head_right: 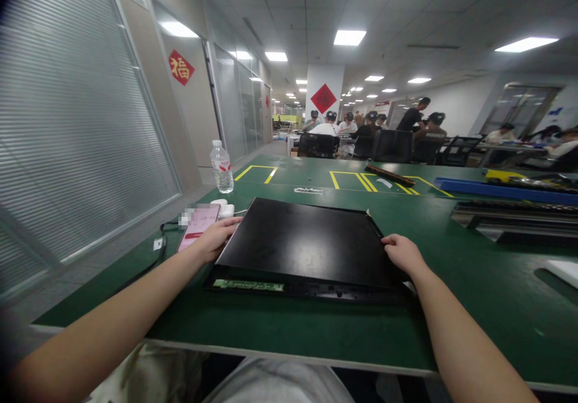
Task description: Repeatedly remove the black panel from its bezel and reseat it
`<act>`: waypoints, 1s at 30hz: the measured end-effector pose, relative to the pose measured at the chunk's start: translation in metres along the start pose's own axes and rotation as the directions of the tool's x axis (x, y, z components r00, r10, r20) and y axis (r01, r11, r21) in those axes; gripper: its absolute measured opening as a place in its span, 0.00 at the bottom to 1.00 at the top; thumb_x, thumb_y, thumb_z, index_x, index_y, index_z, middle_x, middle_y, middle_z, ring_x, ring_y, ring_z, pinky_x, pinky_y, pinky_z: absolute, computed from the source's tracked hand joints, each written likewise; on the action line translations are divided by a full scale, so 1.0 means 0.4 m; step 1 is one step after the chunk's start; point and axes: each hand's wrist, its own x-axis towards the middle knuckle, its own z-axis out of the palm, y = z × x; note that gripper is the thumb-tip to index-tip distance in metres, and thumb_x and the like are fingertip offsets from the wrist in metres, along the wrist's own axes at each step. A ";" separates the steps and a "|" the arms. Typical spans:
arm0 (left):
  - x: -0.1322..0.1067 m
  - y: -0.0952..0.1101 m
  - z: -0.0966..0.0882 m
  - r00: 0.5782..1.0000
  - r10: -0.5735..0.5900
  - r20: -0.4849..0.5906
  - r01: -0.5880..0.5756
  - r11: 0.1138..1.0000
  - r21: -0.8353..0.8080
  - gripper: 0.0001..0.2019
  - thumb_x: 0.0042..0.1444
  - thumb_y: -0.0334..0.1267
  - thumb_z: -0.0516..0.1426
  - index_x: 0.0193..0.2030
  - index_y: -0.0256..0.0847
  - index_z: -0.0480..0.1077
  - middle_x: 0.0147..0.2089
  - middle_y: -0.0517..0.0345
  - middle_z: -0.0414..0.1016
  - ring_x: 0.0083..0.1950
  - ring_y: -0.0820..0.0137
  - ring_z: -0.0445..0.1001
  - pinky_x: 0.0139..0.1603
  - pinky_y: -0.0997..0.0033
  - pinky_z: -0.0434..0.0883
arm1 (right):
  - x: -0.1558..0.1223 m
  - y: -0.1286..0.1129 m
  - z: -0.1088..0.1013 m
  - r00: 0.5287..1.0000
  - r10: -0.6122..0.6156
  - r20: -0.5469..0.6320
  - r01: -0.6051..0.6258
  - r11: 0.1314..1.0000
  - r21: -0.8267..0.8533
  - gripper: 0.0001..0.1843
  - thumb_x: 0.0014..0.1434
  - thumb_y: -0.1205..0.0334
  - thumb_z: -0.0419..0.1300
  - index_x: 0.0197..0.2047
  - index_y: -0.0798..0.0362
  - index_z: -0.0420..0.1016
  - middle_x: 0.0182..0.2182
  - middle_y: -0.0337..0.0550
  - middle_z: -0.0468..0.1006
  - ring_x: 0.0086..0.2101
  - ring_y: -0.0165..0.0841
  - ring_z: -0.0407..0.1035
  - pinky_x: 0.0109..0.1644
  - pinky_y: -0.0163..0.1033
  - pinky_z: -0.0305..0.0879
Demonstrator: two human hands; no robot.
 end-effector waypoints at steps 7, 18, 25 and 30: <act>-0.018 0.020 0.011 0.999 -0.034 0.021 0.036 0.996 -0.079 0.07 0.56 0.30 0.59 0.38 0.36 0.79 0.30 0.53 0.82 0.29 0.69 0.80 0.28 0.75 0.76 | -0.010 -0.010 -0.004 1.000 -0.003 -0.008 0.003 1.000 -0.005 0.17 0.48 0.72 0.57 0.39 0.52 0.83 0.39 0.46 0.83 0.38 0.37 0.76 0.43 0.36 0.69; -0.059 0.043 0.012 0.975 0.022 0.222 -0.029 0.999 0.027 0.33 0.48 0.33 0.66 0.64 0.47 0.68 0.50 0.52 0.82 0.46 0.59 0.82 0.44 0.67 0.77 | -0.020 -0.018 -0.008 1.000 -0.026 0.011 0.026 0.999 0.023 0.17 0.49 0.72 0.57 0.38 0.53 0.84 0.40 0.47 0.83 0.40 0.38 0.77 0.46 0.38 0.70; -0.051 0.040 0.006 0.962 0.042 0.270 -0.059 0.997 0.054 0.38 0.47 0.37 0.66 0.67 0.49 0.64 0.56 0.52 0.79 0.49 0.58 0.81 0.46 0.66 0.77 | -0.020 -0.023 -0.004 0.999 -0.045 -0.010 0.045 0.999 0.000 0.16 0.48 0.73 0.58 0.38 0.53 0.83 0.37 0.44 0.83 0.40 0.36 0.76 0.45 0.34 0.68; -0.051 0.039 0.000 0.950 0.054 0.308 -0.070 0.997 0.041 0.37 0.49 0.38 0.67 0.67 0.50 0.64 0.59 0.53 0.77 0.52 0.57 0.80 0.50 0.66 0.76 | -0.017 -0.023 0.000 0.999 -0.049 -0.024 0.048 0.998 -0.035 0.16 0.50 0.73 0.57 0.39 0.55 0.83 0.39 0.47 0.83 0.41 0.37 0.75 0.45 0.35 0.66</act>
